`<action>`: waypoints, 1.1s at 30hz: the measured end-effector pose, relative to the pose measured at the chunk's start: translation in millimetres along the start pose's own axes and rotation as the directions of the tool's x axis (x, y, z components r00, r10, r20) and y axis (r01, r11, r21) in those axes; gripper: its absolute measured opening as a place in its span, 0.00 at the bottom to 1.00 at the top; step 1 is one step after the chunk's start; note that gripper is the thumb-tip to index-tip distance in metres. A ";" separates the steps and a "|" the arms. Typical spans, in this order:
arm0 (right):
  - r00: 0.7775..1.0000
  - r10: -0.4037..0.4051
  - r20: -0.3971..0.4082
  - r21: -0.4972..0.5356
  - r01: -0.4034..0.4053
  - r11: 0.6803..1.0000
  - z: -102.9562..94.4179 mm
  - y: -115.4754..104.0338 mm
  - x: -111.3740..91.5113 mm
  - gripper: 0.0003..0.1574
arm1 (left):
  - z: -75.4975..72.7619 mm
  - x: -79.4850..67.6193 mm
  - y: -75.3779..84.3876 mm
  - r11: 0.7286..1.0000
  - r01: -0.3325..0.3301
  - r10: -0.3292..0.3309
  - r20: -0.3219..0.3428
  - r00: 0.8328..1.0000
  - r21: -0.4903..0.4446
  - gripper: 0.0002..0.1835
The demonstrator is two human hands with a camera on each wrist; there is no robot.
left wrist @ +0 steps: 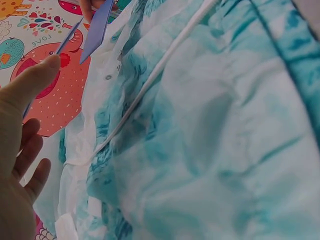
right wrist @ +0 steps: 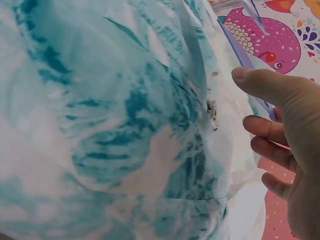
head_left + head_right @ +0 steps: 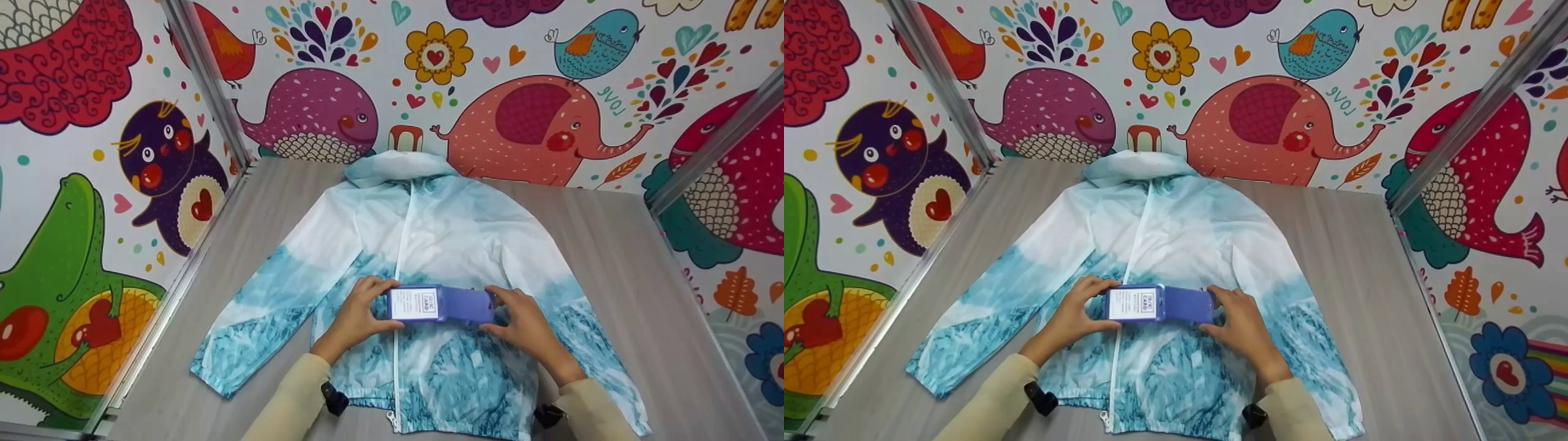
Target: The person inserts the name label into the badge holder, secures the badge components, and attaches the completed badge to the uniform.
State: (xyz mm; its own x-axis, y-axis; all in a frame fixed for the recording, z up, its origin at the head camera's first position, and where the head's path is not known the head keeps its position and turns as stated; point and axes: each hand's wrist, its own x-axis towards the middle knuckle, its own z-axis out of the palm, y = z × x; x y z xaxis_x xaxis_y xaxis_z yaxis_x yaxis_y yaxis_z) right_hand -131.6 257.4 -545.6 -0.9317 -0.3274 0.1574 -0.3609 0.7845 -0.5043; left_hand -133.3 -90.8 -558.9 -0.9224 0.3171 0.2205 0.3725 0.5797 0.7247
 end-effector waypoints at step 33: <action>0.998 -0.037 -0.056 0.053 0.040 0.998 -23.7 -9.9 7.5 0.48 | -2.5 0.4 0.8 1.000 0.010 -0.010 -0.001 1.000 -0.005 0.39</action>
State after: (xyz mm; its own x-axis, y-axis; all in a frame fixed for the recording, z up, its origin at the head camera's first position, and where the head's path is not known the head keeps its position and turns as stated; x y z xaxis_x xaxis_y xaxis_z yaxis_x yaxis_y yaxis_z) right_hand -136.0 259.7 -519.3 -0.9187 -0.3259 0.2230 -0.3947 0.7420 -0.5418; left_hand -133.6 -92.1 -556.6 -0.9263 0.3105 0.2137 0.3625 0.5790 0.7303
